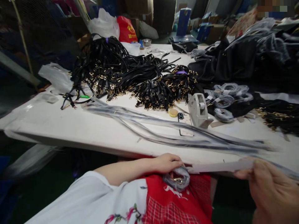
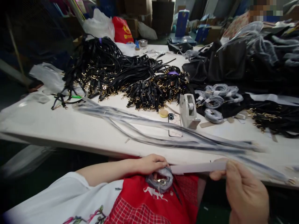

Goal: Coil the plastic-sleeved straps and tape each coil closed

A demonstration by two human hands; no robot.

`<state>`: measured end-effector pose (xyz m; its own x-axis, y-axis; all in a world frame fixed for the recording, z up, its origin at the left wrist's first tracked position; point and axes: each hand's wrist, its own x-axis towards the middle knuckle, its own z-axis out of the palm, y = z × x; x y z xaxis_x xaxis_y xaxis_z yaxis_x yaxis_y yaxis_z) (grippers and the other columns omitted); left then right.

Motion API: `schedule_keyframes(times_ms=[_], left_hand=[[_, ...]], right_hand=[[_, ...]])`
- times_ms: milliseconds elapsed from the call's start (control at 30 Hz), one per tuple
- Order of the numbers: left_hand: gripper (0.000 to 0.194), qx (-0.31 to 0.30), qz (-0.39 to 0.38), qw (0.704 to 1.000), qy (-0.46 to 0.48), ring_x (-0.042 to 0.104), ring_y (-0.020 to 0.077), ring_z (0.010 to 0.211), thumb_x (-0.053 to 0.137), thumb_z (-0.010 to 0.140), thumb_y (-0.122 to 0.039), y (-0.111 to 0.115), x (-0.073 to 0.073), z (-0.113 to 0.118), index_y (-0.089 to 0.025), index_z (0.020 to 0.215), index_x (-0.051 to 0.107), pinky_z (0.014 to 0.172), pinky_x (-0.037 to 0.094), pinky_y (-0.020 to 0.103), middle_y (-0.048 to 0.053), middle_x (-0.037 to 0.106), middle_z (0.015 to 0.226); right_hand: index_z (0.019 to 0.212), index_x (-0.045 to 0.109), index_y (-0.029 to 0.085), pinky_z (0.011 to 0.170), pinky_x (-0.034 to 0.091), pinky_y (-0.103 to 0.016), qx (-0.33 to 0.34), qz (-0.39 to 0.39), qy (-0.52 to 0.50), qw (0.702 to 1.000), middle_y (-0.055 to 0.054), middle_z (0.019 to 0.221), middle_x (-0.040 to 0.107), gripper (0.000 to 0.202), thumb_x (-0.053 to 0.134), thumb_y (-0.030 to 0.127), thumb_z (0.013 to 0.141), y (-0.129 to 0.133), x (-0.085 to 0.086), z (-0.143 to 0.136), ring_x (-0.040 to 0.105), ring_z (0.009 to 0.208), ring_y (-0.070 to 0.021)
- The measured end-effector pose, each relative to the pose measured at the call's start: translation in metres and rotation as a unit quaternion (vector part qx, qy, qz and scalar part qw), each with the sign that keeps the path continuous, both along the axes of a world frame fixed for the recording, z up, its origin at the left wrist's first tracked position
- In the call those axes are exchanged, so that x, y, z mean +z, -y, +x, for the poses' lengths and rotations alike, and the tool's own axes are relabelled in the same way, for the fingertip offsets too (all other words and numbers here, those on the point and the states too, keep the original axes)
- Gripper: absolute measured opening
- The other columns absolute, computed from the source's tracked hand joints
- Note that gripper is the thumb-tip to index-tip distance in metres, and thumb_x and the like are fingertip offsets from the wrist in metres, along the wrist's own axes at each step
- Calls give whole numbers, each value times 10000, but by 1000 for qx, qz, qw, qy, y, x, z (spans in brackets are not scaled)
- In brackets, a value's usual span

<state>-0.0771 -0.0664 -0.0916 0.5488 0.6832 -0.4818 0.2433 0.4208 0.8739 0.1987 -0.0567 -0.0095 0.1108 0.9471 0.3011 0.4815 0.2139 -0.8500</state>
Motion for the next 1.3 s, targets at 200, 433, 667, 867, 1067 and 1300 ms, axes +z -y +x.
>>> schedule_keyframes(times_ms=[200,433,667,867,1067,1300], left_hand=[[371,18,26,1000,-2,495,82,465,488,873,-460,2,2,11,-182,997,702,510,414,196,-5,660,715],[361,39,28,998,-36,537,113,476,499,853,-414,1,2,20,-157,976,721,568,483,248,8,663,672],[406,14,-1,998,-59,563,124,461,456,882,-415,2,5,18,-150,1099,675,590,525,316,38,678,749],[378,12,85,992,-89,654,193,810,487,877,-412,2,13,15,-152,1031,712,830,508,317,51,720,902],[378,18,47,997,-66,643,176,670,483,879,-387,3,15,18,-144,1073,696,759,524,345,66,713,878],[382,39,-36,999,4,601,135,553,514,877,-408,7,5,20,-144,1102,673,717,534,359,48,688,818]], right_hand=[[826,671,233,591,482,-265,102,-79,120,984,-11,700,712,327,457,442,957,35,-26,-15,641,591,-175],[1004,650,235,681,516,-225,170,105,273,941,12,791,764,231,475,383,977,53,-29,-15,725,688,-153],[926,645,213,656,477,-240,195,168,268,929,15,724,729,143,511,253,956,68,-25,-34,675,608,-123],[846,630,212,618,448,-249,257,181,259,913,17,654,676,136,526,216,933,75,-12,-37,625,553,-114],[934,652,165,739,457,-259,238,203,265,912,-29,789,737,142,522,215,961,72,-26,-52,684,673,-133],[968,662,167,728,454,-267,207,168,281,922,-28,815,750,190,498,261,985,64,-49,-53,694,697,-151]])
